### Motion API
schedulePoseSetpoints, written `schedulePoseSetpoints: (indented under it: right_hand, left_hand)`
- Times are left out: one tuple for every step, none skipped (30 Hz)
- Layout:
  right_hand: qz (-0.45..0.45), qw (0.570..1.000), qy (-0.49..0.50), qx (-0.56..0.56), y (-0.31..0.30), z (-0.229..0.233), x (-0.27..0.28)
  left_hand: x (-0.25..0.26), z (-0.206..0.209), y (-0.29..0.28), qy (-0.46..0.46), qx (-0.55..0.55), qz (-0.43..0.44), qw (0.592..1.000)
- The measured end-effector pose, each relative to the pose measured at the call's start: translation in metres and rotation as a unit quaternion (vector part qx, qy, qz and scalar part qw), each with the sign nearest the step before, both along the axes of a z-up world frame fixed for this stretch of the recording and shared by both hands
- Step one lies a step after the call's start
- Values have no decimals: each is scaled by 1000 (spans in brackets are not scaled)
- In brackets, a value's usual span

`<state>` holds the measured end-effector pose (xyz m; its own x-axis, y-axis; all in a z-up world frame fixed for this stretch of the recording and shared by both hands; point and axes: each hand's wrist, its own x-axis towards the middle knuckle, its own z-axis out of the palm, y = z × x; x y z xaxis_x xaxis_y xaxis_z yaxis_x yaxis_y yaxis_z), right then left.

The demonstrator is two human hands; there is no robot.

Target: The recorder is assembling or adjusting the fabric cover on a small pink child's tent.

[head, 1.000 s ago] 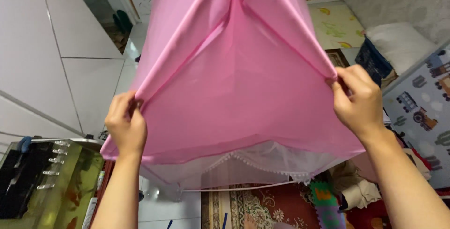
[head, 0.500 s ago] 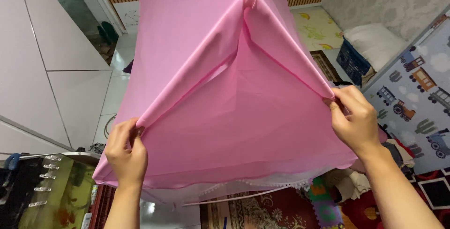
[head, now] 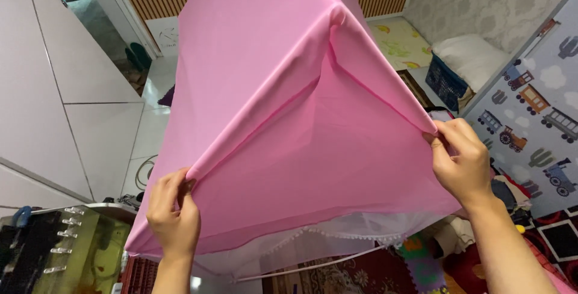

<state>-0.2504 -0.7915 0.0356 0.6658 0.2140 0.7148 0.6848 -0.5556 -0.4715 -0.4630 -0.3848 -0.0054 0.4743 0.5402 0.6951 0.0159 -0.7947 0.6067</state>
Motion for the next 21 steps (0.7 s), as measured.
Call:
schedulePoseSetpoints:
  right_hand:
    - [0, 1000, 0, -1, -2, 0, -5]
    - [0, 1000, -4, -3, -3, 1, -9]
    - [-1, 1000, -8, -5, -4, 2, -12]
    - [0, 1000, -11, -4, -4, 3, -17]
    - [-3, 1000, -4, -1, -5, 4, -21]
    - [-6, 1000, 4, 0, -8, 5, -24]
    - [-6, 1000, 0, 1, -10, 4, -26]
    - [-9, 1000, 10, 4, -14, 2, -30]
    - [-12, 1000, 20, 8, -17, 0, -32]
    - [-11, 1000, 18, 8, -19, -1, -36]
    - [-12, 1000, 16, 10, -20, -2, -39]
    - [-15, 1000, 16, 12, -22, -3, -42]
    - [-14, 1000, 15, 13, -24, -5, -45]
    - [-18, 1000, 12, 11, -27, -7, -49]
    - [-22, 1000, 9, 8, -31, -8, -53]
    - [-23, 1000, 8, 8, -32, -8, -57]
    - [-25, 1000, 10, 8, -33, -8, -61]
    - [-25, 1000, 12, 9, -34, -8, -64]
    - [-24, 1000, 11, 8, -34, -8, -66]
    - [-25, 999, 15, 13, -33, -9, -67]
    - [-26, 999, 19, 18, -31, -10, -69]
  left_hand:
    - [-4, -1, -2, 0, -1, 0, 1000]
    - [-8, -2, -2, -1, 8, 1, 1000]
    - [-11, -1, -3, -3, 17, 2, 1000]
    - [-16, -1, -4, -6, 18, 3, 1000]
    - [-20, -1, -6, -8, 29, 4, 1000]
    - [-22, 0, -8, -10, 38, 3, 999]
    - [-25, -1, -10, -13, 39, 4, 999]
    - [-29, -3, -13, -11, 35, 3, 999]
    - [-32, -5, -16, -10, 30, 3, 999]
    - [-36, -7, -18, -11, 30, 4, 999]
    - [-39, -9, -19, -15, 34, 10, 999]
    - [-42, -10, -21, -18, 38, 16, 999]
    - [-46, -11, -23, -18, 39, 16, 999]
    - [-49, -12, -26, -20, 40, 22, 999]
    - [-53, -13, -28, -21, 41, 27, 999]
    - [-56, -14, -30, -22, 41, 27, 999]
    - [-59, -14, -31, -20, 38, 30, 999]
    - [-62, -14, -32, -18, 35, 33, 999]
    - [-63, -15, -33, -19, 35, 34, 999]
    - [-64, -16, -33, -16, 29, 39, 999]
    - [-64, -17, -33, -12, 24, 43, 999]
